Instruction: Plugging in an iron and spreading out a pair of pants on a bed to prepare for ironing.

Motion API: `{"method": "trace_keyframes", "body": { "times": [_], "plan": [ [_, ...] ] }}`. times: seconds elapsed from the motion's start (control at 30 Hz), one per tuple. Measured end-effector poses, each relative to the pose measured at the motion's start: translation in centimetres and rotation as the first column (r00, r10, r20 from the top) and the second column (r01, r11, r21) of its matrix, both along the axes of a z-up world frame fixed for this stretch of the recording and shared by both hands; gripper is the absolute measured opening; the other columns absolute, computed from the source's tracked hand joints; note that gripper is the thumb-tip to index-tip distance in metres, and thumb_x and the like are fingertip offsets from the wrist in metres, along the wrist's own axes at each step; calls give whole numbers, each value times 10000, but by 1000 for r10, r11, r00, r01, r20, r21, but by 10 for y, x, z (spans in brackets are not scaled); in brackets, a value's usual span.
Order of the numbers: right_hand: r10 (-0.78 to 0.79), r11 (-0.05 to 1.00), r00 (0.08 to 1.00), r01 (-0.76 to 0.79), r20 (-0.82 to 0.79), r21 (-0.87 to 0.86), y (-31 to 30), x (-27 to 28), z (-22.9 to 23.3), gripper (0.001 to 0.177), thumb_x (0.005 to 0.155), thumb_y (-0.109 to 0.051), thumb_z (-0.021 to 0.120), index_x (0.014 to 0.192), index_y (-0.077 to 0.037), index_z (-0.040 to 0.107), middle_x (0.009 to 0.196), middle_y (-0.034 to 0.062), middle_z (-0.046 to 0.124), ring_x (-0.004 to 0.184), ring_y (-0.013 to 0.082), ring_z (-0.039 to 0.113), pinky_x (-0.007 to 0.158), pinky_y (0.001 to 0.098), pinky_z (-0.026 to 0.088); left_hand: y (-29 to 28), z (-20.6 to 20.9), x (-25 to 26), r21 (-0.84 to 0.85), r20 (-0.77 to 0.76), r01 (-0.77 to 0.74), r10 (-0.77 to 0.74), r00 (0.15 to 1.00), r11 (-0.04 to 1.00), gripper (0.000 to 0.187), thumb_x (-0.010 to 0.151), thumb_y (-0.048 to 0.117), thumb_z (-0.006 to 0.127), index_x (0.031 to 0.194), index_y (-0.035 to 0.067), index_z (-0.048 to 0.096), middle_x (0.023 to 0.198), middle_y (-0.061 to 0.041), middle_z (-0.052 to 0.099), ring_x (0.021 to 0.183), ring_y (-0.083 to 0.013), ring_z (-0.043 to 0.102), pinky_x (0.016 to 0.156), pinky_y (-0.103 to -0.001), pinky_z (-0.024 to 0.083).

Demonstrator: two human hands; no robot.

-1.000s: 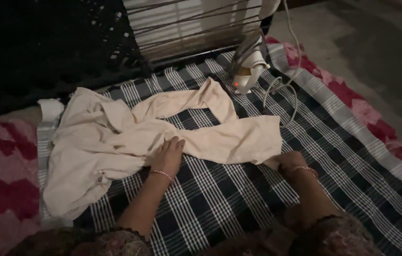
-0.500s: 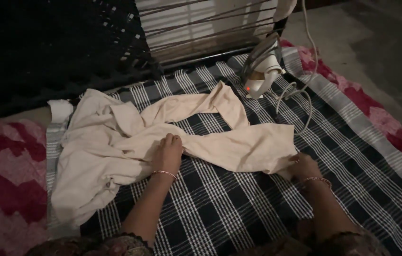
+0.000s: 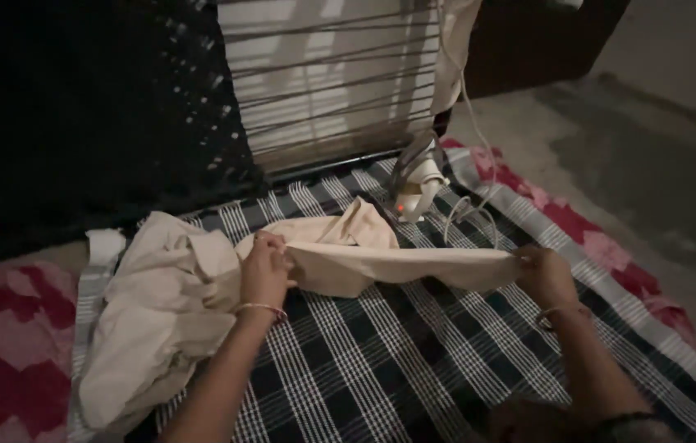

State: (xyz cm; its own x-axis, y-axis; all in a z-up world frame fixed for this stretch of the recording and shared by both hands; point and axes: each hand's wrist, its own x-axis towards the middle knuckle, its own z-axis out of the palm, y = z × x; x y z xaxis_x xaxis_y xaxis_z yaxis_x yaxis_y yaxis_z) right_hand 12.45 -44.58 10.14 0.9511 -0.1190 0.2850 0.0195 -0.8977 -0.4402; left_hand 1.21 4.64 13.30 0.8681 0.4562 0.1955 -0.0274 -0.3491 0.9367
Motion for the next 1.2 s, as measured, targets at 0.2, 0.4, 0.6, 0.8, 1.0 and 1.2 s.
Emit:
{"method": "trace_keyframes", "body": {
  "times": [0.2,0.4,0.6,0.8,1.0,1.2],
  "plan": [
    [234,960,970,-220,66,-170,2,-15,61,379,868,-25,626,1170,-175,800,1108,192,768,1018,358,741,908,452,584,13,65,-15,-43,-25,102,-103,994,994,76,1005,140,579,1029,72,554,1023,-95,696,781,-270,748,584,-390,650],
    [172,980,971,-151,-167,133,29,-59,134,417,889,-9,634,1278,-150,684,1169,172,731,1027,306,725,894,462,604,50,52,-13,479,-218,244,-155,963,843,145,956,166,667,1056,63,650,982,-175,743,931,-320,725,842,-428,563],
    [337,941,937,-338,-90,5,-5,-9,84,258,859,-41,668,1069,-89,809,1109,130,810,1003,261,767,921,406,580,62,17,11,602,-335,347,-168,927,719,284,830,151,780,1106,92,747,1050,-153,726,992,-310,711,879,-419,559],
    [278,961,958,-277,-76,22,29,42,67,239,890,-125,675,1105,-81,770,988,219,771,849,303,769,823,406,600,58,14,67,760,-373,117,280,885,640,336,922,-22,651,1256,-8,610,1195,-203,624,1004,-337,685,802,-434,614],
    [351,587,911,-394,216,708,20,52,87,164,1003,-67,585,1080,-32,725,984,124,733,827,196,712,698,326,557,42,80,15,795,-15,-64,126,992,604,299,928,-26,598,1211,56,648,1218,-186,611,1136,-386,622,945,-454,544],
    [385,644,905,-403,180,651,-26,53,-7,136,919,5,677,1039,23,739,977,96,738,860,156,713,745,294,624,21,-2,-21,811,-58,81,-58,997,579,460,831,6,587,1276,114,630,1145,-184,609,1095,-394,605,885,-479,521]
  ]
}}
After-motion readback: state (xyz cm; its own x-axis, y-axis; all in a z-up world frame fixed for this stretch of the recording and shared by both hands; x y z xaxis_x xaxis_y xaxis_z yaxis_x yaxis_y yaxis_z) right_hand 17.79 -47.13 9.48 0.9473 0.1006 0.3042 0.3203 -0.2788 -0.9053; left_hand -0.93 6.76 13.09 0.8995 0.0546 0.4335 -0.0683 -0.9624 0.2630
